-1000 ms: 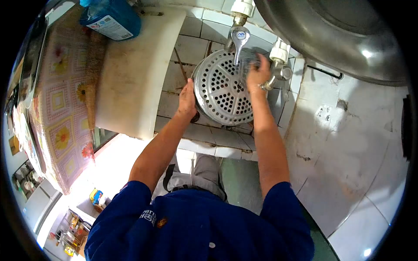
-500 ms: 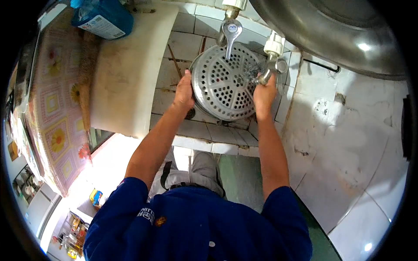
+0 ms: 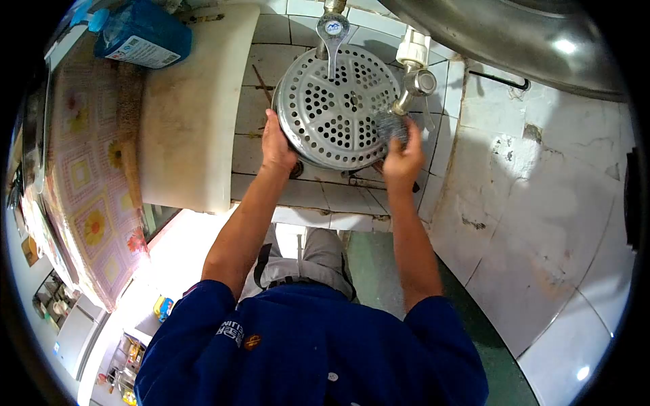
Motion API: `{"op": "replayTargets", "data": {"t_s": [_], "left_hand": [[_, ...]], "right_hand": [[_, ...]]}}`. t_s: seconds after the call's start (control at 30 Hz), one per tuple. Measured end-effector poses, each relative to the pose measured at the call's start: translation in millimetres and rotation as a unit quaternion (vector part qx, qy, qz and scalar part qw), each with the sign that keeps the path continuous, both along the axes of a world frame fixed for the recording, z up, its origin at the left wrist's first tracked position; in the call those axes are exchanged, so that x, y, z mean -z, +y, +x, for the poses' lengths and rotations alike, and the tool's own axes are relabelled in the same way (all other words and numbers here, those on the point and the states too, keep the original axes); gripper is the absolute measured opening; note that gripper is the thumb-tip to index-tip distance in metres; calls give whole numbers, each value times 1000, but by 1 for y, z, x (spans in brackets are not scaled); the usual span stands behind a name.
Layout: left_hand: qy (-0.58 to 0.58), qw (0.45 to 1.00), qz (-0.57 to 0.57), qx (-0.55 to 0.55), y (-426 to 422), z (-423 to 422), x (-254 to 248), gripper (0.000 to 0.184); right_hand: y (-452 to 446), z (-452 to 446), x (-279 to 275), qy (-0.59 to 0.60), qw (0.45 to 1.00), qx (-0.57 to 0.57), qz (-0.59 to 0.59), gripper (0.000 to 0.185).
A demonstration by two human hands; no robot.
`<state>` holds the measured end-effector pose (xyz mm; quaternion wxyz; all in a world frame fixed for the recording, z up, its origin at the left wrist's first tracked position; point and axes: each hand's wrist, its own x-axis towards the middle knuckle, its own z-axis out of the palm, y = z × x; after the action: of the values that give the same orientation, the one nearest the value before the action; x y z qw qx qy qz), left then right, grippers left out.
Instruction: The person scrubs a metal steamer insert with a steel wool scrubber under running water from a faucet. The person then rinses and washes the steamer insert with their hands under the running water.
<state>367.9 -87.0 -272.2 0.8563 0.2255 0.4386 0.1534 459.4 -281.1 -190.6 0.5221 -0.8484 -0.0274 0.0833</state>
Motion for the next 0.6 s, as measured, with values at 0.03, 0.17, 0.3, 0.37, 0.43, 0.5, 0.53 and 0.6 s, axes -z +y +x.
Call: {"op": "replayTargets", "data": {"t_s": [0.03,0.17,0.3,0.37,0.43,0.5,0.53,0.6], "left_hand": [[15,1000,-2,-13,0,3,-4,56],[-11,997,-68,-18,-5,0,-1,53],[-33,998,-42,-14,-7,-5,7,59],[-39,997,-61,-13,-7,-7,1,63],[-48,997,-62,-22,-3,-4,-1,64],[-105,991,-73,-38,-6,-5,0,64],[-131,987,-83,-42,-3,-8,7,59],[-160,978,-130,-38,1,-13,21,51]], "right_hand": [[2,-4,-2,-1,1000,2,3,48],[-9,-14,-5,-244,930,-239,-135,48],[-4,-12,-3,-171,975,-122,-72,49],[-5,-15,-14,-256,932,-224,-126,43],[-14,-2,0,-221,961,-135,-93,44],[-15,-2,5,-175,982,-40,-63,45],[-13,-3,-7,-196,977,-49,-70,44],[-9,4,-48,33,996,62,58,38]]}}
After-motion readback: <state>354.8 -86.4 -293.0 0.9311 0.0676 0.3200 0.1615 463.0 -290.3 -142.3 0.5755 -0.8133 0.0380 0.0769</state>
